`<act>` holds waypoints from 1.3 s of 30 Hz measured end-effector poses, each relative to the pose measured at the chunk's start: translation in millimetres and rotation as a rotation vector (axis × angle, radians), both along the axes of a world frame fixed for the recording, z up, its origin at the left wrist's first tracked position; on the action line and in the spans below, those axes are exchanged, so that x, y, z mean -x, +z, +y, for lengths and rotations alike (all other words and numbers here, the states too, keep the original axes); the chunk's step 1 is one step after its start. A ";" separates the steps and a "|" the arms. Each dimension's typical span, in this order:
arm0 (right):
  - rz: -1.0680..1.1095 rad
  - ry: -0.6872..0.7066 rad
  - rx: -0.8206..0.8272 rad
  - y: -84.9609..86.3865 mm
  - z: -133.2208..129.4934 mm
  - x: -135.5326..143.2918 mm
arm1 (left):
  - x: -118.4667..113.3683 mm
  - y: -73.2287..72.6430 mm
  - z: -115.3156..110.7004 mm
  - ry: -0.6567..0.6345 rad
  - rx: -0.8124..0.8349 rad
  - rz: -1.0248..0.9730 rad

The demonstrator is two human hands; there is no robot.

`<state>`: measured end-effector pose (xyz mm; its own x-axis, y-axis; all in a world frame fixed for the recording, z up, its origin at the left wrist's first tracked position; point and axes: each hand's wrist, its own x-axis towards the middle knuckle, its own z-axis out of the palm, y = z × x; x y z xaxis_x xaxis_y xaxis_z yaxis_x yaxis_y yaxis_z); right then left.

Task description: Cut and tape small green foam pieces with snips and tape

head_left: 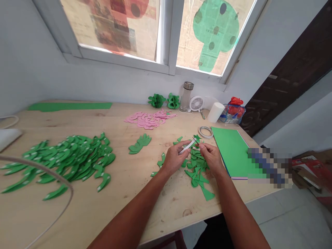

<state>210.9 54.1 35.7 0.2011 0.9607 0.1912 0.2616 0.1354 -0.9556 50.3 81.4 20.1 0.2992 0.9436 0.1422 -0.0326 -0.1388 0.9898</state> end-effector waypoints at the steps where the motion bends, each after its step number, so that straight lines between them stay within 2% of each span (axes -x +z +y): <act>1: -0.003 0.001 -0.005 0.6 -0.2 0.7 | 0.1 0.2 0.0 -0.001 0.009 -0.002; 15: -0.031 0.002 -0.034 -1.8 1.4 1.3 | -0.3 2.3 -1.6 0.062 -0.012 -0.043; 22: -0.049 -0.041 -0.055 -3.3 0.7 3.1 | -1.3 2.2 -2.5 0.081 -0.006 -0.046; 29: 0.012 -0.043 -0.002 -0.1 -0.9 5.9 | -2.3 2.9 -3.2 0.129 0.022 -0.086; 39: -0.018 0.012 -0.028 -6.4 -0.6 4.9 | -2.4 6.4 -6.0 0.136 0.022 -0.113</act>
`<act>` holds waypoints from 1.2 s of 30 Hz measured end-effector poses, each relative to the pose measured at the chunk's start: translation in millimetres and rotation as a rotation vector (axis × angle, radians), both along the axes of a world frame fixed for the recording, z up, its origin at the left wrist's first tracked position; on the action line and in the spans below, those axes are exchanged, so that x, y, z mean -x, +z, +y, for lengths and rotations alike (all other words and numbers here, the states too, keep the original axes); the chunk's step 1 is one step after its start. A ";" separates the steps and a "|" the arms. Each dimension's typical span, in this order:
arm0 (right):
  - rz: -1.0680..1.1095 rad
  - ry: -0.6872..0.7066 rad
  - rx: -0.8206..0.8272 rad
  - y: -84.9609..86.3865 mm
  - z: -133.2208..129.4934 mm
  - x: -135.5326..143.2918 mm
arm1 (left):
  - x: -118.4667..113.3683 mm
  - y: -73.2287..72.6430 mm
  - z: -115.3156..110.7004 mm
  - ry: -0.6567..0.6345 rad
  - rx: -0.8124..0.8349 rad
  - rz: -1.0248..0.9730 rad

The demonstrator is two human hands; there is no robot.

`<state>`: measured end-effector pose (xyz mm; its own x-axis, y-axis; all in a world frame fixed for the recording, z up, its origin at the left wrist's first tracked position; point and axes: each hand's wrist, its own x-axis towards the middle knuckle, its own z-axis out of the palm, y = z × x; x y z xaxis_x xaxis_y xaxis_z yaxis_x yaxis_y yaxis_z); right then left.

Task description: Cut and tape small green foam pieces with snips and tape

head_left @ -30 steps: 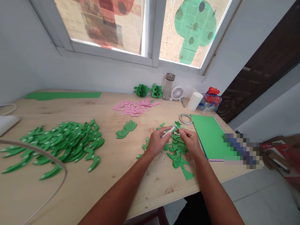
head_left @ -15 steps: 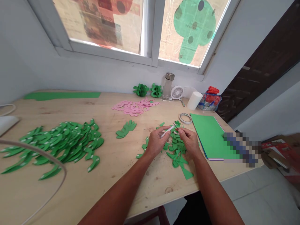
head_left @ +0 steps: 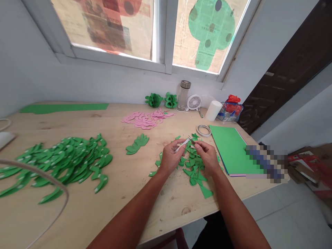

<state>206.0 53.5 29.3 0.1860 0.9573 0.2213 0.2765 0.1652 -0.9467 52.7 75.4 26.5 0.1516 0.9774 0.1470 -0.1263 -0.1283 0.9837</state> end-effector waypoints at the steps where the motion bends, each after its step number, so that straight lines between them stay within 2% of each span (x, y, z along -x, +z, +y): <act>1: -0.003 0.001 -0.001 -0.9 0.2 -0.3 | -0.1 0.1 -0.2 -0.002 0.000 -0.004; 15: 0.020 0.036 -0.023 -8.4 2.5 -2.6 | -0.2 -2.2 1.3 0.029 -0.010 0.022; 24: 0.022 -0.011 -0.018 -6.4 2.3 -3.0 | 0.0 -1.8 1.5 0.042 -0.013 0.007; 36: 0.056 0.020 -0.010 -6.9 2.4 -0.8 | -0.8 -1.2 -1.2 0.009 -0.014 -0.002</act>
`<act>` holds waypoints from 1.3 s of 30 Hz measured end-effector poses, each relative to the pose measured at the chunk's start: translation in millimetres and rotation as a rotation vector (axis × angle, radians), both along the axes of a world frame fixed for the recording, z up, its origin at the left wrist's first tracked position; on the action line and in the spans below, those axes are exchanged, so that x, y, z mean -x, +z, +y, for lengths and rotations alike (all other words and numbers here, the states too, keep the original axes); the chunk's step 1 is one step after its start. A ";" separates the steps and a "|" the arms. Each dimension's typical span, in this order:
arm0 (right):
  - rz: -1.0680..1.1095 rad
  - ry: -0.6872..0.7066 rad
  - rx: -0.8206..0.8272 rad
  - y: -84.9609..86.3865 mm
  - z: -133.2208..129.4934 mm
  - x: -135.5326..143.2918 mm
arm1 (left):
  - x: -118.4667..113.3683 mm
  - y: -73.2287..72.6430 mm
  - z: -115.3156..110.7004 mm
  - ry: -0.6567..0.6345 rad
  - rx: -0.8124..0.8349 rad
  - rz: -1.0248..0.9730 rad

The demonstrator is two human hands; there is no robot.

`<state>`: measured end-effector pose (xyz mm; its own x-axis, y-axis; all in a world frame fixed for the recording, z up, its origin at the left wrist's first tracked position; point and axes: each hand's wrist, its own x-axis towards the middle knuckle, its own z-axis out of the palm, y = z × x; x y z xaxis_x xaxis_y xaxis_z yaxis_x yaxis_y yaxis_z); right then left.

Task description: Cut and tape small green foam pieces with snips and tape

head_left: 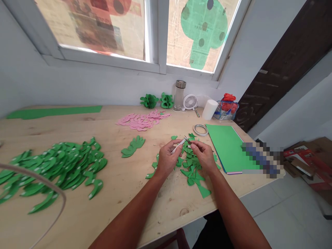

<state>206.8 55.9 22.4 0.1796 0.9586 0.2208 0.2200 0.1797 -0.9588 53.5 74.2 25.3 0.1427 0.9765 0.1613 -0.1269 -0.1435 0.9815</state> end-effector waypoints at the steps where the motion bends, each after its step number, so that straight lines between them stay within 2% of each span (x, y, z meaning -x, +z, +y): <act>1: -0.006 -0.004 0.001 0.4 -0.1 0.0 | 0.2 0.3 -0.1 0.001 0.000 -0.004; 7: -0.012 -0.011 0.006 0.4 0.4 0.3 | 0.5 -0.1 0.0 0.024 -0.014 -0.021; 14: 0.001 0.029 -0.002 -1.8 0.8 0.6 | -0.6 -2.3 0.5 -0.013 -0.014 -0.012; 29: -0.020 0.030 -0.032 0.5 -0.2 1.9 | -1.7 2.4 -1.7 -0.020 -0.012 0.035; 39: -0.030 0.021 -0.071 -0.8 0.3 2.3 | -1.8 -1.2 -0.9 -0.021 -0.030 0.044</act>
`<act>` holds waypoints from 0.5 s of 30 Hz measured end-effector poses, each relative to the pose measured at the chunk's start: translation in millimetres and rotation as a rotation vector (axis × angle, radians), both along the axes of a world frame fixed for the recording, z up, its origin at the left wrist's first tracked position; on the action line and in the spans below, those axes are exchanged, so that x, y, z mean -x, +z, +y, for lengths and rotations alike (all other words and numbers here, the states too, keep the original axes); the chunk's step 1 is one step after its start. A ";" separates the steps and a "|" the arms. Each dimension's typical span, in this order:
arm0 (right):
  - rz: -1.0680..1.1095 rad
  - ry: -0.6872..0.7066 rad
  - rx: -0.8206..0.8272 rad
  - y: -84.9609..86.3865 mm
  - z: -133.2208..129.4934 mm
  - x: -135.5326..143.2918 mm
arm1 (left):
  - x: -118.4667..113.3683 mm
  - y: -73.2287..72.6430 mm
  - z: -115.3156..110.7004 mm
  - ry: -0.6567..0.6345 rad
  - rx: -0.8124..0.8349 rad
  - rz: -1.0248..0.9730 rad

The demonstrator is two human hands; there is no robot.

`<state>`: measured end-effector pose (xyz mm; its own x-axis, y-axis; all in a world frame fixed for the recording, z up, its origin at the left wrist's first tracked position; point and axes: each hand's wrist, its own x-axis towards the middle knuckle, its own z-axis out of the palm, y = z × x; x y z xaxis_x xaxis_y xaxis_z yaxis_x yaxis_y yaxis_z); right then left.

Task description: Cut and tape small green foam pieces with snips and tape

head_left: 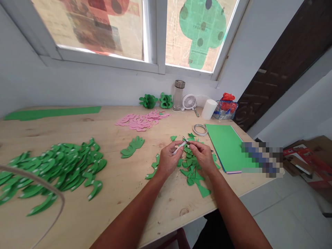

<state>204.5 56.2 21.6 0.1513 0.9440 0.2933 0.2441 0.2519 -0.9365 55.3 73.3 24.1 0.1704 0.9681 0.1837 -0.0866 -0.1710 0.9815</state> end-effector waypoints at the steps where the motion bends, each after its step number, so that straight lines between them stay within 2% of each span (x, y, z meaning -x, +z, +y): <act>1: -0.001 -0.002 -0.004 0.2 -0.1 0.1 | 0.0 0.3 -0.2 0.000 0.004 0.004; 15: -0.117 -0.071 -0.033 1.3 -1.4 0.3 | -1.4 1.9 -2.0 0.010 0.029 -0.006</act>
